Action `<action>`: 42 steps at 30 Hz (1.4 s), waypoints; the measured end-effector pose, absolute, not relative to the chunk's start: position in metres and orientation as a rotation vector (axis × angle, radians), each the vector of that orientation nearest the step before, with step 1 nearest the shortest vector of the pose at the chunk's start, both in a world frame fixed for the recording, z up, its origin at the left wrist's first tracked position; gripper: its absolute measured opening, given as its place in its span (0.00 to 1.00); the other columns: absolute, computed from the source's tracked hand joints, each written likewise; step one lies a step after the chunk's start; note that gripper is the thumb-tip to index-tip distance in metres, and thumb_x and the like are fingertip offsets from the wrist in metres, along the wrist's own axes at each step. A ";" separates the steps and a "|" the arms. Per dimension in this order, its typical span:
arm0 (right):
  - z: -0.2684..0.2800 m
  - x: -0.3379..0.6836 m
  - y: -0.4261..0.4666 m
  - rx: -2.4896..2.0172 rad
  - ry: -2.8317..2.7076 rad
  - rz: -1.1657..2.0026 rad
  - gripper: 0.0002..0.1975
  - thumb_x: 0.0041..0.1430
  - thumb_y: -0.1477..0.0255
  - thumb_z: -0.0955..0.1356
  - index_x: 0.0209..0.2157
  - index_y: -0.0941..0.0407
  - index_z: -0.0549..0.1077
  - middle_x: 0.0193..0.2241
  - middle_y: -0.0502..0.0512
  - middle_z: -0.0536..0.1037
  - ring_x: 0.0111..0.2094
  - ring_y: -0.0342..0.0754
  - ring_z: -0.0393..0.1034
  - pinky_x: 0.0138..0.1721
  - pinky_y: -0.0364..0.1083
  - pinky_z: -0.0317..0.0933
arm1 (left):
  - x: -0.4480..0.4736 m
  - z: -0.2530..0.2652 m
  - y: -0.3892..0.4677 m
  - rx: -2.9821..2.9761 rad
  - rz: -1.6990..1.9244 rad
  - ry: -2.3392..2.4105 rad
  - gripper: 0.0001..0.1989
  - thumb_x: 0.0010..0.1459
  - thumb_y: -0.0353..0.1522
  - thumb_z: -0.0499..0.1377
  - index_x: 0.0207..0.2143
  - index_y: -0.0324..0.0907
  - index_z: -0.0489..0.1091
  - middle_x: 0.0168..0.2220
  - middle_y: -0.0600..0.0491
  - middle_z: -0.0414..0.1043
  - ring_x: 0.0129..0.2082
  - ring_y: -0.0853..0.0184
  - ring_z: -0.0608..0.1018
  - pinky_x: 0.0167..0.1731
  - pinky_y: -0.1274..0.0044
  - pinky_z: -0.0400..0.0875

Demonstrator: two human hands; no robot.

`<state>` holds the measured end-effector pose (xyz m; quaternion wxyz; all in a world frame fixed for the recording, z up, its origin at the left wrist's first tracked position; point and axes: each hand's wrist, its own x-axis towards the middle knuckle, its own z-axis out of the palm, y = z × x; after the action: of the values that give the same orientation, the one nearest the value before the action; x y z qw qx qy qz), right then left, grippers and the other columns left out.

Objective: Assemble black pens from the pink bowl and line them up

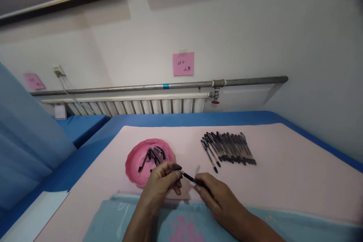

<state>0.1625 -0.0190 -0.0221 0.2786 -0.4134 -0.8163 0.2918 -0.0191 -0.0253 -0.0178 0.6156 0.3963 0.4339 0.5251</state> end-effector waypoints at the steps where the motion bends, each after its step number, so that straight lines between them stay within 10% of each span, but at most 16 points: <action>1: -0.022 0.162 -0.020 -1.102 -2.176 0.798 0.07 0.61 0.71 0.58 0.36 0.55 0.66 0.31 0.52 0.72 0.32 0.45 0.67 0.34 0.42 0.59 | -0.019 -0.018 -0.025 0.897 1.208 0.984 0.11 0.45 0.34 0.61 0.31 0.36 0.67 0.18 0.57 0.67 0.16 0.76 0.67 0.19 0.82 0.62; 42: -0.022 0.155 -0.022 -1.198 -1.810 1.101 0.06 0.53 0.67 0.62 0.30 0.54 0.67 0.20 0.46 0.66 0.23 0.44 0.62 0.25 0.41 0.56 | -0.007 -0.022 -0.019 0.609 1.411 1.055 0.14 0.37 0.34 0.67 0.26 0.34 0.72 0.25 0.51 0.73 0.26 0.70 0.74 0.27 0.79 0.68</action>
<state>0.1552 -0.0217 -0.0219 0.3469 -0.4617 -0.6975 0.4242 -0.0067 -0.0191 -0.0221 0.5963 0.2624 0.4543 0.6076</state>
